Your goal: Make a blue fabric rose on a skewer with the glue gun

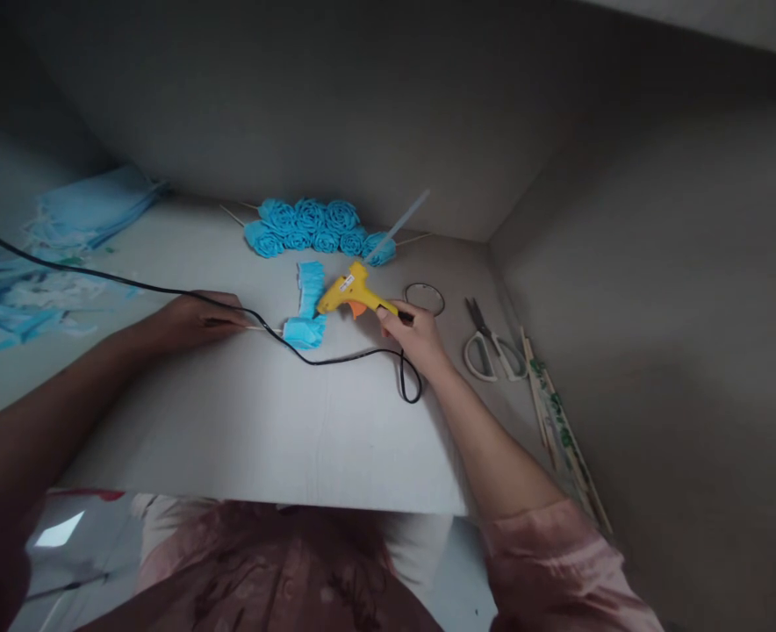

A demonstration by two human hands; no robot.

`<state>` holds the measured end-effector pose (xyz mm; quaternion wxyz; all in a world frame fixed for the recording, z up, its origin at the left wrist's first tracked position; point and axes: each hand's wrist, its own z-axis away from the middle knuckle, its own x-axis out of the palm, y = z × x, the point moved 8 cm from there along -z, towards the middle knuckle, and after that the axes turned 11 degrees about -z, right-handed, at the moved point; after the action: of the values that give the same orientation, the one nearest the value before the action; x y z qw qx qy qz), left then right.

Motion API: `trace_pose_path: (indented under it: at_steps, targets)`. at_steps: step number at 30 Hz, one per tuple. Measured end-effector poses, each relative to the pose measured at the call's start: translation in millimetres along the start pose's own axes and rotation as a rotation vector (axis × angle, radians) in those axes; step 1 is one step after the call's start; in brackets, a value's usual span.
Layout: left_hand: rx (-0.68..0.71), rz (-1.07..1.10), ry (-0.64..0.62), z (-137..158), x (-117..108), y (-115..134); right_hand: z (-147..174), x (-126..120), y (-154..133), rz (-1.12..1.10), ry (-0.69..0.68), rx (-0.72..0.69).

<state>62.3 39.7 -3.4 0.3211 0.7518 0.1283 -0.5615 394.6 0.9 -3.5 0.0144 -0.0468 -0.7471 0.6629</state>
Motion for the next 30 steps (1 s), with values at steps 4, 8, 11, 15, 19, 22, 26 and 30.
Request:
trace_pose_path:
  at_steps: [4, 8, 11, 15, 19, 22, 26, 30]
  targets:
    - [-0.013, 0.006, -0.018, -0.1, -1.6, 2.2, -1.2, -8.4, -1.4, -0.079, 0.085, 0.013]
    - [-0.011, -0.003, -0.018, 0.6, -1.1, 0.9, -2.8, -8.3, -1.4, -0.323, 0.084, 0.051]
    - [-0.007, -0.005, -0.016, 1.0, 0.5, -1.2, -2.4, -3.0, 4.2, -0.44, 0.047, 0.13]
    - [-0.016, -0.002, -0.023, 0.6, 0.4, -1.2, 0.6, -0.3, 3.7, -0.467, -0.002, 0.184]
    - [-0.02, 0.006, -0.03, -0.1, -0.7, 1.4, 1.4, -1.9, -3.9, -0.411, -0.046, 0.146]
    - [-0.025, 0.008, -0.026, 0.0, -0.7, 1.4, -0.5, -3.9, -1.8, -0.331, -0.019, 0.127]
    - [-0.019, 0.003, -0.002, 0.4, -1.1, 0.4, -2.8, -4.0, 2.2, -0.302, 0.03, 0.1]
    - [-0.011, -0.003, 0.0, 0.3, -1.0, -0.1, -2.8, -6.3, 2.1, -0.255, 0.067, 0.079]
